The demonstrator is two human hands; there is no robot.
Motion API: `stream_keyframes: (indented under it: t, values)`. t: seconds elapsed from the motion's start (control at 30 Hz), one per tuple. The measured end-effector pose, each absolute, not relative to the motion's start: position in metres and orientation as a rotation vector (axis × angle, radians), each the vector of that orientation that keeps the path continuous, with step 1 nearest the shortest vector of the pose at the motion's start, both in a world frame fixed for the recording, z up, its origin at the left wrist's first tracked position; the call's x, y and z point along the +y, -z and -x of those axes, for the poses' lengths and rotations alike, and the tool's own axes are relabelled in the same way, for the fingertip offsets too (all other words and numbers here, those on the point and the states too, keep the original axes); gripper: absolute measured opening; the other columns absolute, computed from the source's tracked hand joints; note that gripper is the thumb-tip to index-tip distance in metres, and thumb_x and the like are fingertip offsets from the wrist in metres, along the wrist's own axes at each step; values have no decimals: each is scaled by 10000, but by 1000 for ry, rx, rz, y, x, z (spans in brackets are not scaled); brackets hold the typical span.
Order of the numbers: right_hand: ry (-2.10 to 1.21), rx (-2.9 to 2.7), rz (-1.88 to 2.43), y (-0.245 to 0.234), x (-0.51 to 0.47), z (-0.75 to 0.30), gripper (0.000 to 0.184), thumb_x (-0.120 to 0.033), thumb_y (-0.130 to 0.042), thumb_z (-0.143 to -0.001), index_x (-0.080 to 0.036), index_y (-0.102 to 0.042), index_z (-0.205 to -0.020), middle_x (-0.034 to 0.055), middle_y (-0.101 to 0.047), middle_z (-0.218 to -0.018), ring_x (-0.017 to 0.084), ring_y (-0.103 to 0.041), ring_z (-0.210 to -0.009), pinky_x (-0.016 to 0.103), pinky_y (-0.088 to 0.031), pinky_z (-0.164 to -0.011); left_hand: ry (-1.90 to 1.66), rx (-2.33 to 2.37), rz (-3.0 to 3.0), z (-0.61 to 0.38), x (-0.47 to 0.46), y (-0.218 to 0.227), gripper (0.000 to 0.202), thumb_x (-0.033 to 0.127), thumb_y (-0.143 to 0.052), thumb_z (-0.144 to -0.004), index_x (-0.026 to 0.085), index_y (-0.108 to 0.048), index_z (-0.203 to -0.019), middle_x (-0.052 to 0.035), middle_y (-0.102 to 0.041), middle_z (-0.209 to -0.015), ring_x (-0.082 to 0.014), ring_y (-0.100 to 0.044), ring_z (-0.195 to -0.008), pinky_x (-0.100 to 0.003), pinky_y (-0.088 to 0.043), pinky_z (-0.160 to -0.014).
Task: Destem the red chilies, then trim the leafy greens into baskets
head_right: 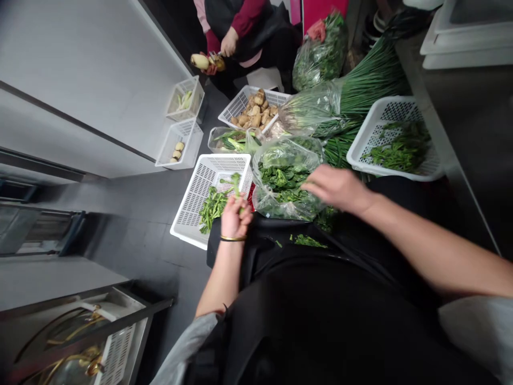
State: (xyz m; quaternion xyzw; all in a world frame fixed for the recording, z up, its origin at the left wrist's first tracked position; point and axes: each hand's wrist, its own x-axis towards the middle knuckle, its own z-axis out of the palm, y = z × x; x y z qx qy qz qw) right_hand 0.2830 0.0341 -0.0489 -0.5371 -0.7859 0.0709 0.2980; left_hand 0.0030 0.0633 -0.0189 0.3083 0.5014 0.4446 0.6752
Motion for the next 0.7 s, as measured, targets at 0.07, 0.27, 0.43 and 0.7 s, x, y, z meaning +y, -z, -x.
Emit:
stream_keyframes:
  t: [0.07, 0.27, 0.43, 0.7]
  values:
    - [-33, -1897, 1967, 52, 47, -339, 387, -440, -485, -912, -97, -663, -890, 209, -651, -904, 234, -605, -885, 336, -400, -691, -1107, 1402, -929, 44, 89, 15, 252, 317, -605, -761, 218, -477, -955, 83, -367, -592, -29, -271, -387, -148, -227, -376]
    - [-245, -1786, 2645, 69, 79, -389, 518, -493, -512, -874, -37, -666, -1063, 287, -610, -1070, 297, -612, -956, 365, -322, -622, -592, 2405, -1526, 161, 140, 11, 558, 206, -683, -669, 81, -501, -1181, -170, -568, -1123, -298, -535, -1097, -414, -438, -922]
    - [-706, -2166, 2051, 100, 127, -278, 340, -402, -506, -884, -143, -694, -998, 134, -682, -1002, 247, -614, -945, 322, -426, -787, -730, 1854, -1931, 92, 130, 37, 493, 306, -558, -821, 162, -475, -1286, -132, -544, -1269, -227, -541, -1127, -373, -425, -975]
    - [-927, -2175, 1940, 170, 201, -178, 454, -228, -533, -866, -140, -488, -1309, 154, -548, -1276, 208, -571, -1087, 265, -415, -915, -370, 1397, -1938, 19, 138, 84, 224, 299, -558, -816, 177, -647, -982, -43, -650, -777, -164, -598, -709, -290, -474, -743]
